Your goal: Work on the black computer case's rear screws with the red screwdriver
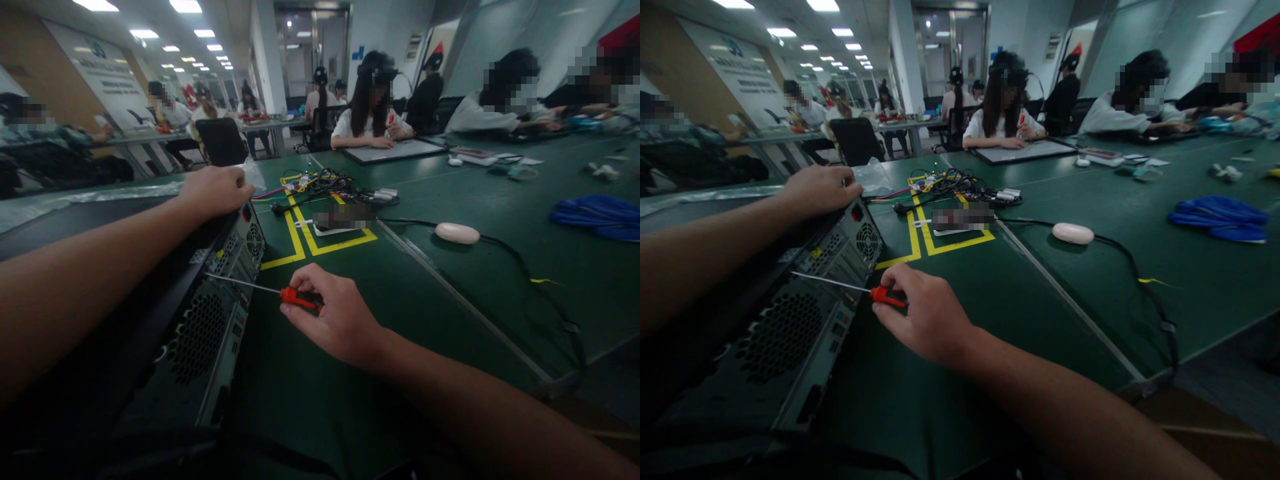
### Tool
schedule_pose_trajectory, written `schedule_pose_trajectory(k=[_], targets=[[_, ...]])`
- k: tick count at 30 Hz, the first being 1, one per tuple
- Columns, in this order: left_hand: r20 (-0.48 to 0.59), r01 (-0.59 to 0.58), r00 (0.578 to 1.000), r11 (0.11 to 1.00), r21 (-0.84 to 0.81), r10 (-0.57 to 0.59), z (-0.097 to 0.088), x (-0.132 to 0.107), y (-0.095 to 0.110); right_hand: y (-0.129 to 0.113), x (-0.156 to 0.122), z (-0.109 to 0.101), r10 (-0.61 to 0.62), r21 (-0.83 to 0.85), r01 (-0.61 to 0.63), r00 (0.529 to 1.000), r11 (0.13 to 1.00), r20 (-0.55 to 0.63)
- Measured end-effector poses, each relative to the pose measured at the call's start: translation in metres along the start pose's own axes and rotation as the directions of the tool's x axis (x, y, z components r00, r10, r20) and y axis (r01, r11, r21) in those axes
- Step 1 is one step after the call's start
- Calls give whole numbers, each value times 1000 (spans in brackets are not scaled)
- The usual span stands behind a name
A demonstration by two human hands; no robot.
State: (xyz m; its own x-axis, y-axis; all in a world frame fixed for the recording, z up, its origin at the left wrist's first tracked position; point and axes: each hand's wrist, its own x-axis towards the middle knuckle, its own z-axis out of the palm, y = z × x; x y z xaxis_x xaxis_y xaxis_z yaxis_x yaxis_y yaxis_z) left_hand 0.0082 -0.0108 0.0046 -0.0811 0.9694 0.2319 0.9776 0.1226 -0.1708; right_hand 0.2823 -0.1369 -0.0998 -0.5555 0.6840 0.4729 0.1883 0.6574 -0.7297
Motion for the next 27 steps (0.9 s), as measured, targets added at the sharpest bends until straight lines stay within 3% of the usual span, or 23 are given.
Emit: schedule_pose_trajectory(k=[27], targets=[[-11,0,1000,1000,-25,0,2,2,-2,-1,1,-1,5,20,-5,1000,1000,-1]])
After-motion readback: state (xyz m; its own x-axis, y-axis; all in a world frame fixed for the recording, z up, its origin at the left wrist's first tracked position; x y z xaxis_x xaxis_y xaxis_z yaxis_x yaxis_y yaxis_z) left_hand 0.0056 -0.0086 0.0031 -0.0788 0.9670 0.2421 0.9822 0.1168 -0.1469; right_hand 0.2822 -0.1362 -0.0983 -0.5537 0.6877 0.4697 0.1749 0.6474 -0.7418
